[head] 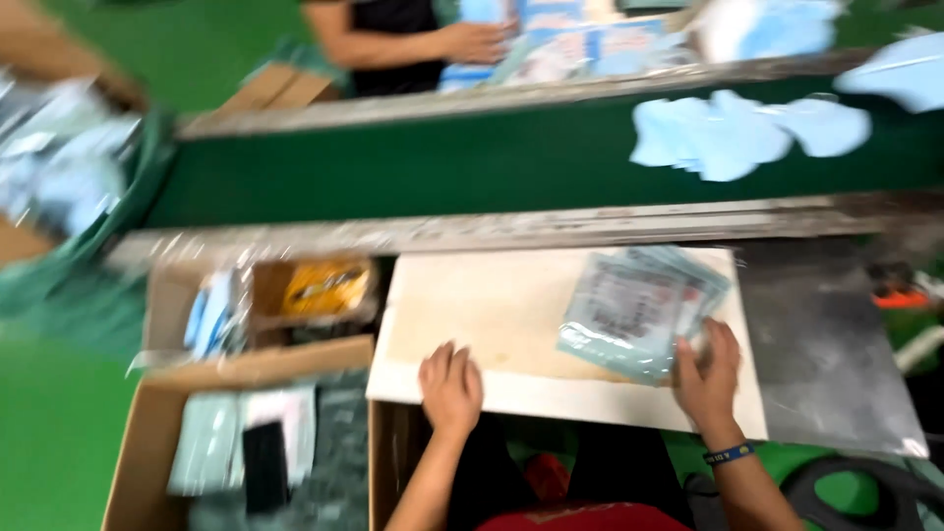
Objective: Packaging medical masks into plastic bags and organizing them in boxes.
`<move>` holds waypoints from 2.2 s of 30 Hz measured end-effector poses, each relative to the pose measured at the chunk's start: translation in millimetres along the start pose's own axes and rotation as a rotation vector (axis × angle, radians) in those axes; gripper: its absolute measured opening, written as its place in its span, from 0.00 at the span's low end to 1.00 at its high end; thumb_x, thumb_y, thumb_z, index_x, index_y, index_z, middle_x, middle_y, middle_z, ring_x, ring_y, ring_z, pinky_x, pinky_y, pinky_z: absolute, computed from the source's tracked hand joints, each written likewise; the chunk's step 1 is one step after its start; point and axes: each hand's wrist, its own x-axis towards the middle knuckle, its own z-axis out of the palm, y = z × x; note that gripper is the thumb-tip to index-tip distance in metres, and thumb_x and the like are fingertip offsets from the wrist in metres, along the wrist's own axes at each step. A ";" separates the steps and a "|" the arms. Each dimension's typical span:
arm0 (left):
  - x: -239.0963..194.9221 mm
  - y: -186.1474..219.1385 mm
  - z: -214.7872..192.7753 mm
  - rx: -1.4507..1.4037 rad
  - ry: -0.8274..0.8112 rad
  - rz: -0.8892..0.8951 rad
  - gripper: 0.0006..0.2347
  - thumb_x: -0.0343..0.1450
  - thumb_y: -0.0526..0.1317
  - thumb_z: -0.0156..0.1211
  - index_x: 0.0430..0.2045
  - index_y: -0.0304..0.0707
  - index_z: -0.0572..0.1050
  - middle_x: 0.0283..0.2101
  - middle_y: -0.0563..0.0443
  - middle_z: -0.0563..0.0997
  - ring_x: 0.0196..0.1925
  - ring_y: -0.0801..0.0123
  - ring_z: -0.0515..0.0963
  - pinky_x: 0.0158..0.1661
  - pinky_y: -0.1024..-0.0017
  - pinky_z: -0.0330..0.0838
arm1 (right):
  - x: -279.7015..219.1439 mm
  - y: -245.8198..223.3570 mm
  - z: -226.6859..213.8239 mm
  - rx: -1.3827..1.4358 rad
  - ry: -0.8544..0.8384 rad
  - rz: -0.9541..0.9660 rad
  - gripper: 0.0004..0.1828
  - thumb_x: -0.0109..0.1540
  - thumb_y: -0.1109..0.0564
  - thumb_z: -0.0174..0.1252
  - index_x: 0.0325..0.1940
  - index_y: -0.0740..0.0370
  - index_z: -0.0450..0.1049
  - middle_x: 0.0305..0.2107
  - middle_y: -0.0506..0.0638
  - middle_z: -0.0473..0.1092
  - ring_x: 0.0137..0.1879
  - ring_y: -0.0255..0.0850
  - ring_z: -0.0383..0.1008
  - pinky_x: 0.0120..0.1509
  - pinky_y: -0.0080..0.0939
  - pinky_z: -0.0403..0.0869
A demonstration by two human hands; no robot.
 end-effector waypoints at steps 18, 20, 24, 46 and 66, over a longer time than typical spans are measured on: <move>49.6 -9.0 6.7 -0.270 -0.366 -0.213 0.16 0.72 0.48 0.59 0.47 0.37 0.79 0.46 0.39 0.82 0.51 0.52 0.80 0.54 0.60 0.73 | 294.2 -48.8 130.4 -0.480 -0.404 -0.122 0.38 0.66 0.25 0.46 0.61 0.55 0.78 0.52 0.68 0.70 0.60 0.62 0.69 0.62 0.61 0.70; 114.3 13.8 -0.8 -0.250 -0.289 -0.053 0.19 0.71 0.49 0.61 0.51 0.35 0.77 0.49 0.35 0.79 0.53 0.46 0.76 0.55 0.57 0.71 | 257.3 -101.3 130.6 -0.398 -0.365 -0.220 0.36 0.66 0.26 0.48 0.60 0.55 0.78 0.50 0.67 0.70 0.58 0.62 0.67 0.61 0.60 0.68; 244.1 53.6 6.1 -0.135 -0.219 0.185 0.35 0.69 0.61 0.60 0.60 0.25 0.69 0.60 0.32 0.70 0.62 0.43 0.68 0.59 0.52 0.61 | 234.9 -121.3 127.6 -0.078 -0.198 -0.155 0.29 0.68 0.34 0.50 0.60 0.57 0.77 0.53 0.61 0.71 0.63 0.57 0.66 0.66 0.59 0.64; 234.4 127.1 5.1 -0.890 -0.468 0.005 0.56 0.60 0.37 0.75 0.77 0.45 0.33 0.61 0.36 0.75 0.62 0.52 0.78 0.60 0.66 0.72 | 203.1 -106.2 32.4 1.219 -0.896 0.087 0.19 0.66 0.58 0.61 0.61 0.63 0.73 0.53 0.48 0.73 0.60 0.38 0.72 0.65 0.39 0.72; 27.9 26.7 -13.4 -0.570 -0.646 0.200 0.34 0.56 0.48 0.76 0.56 0.42 0.68 0.69 0.49 0.69 0.82 0.51 0.44 0.74 0.41 0.32 | -2.2 -139.2 51.6 0.302 -0.816 -0.263 0.29 0.52 0.59 0.69 0.59 0.60 0.76 0.44 0.58 0.74 0.50 0.47 0.76 0.55 0.42 0.75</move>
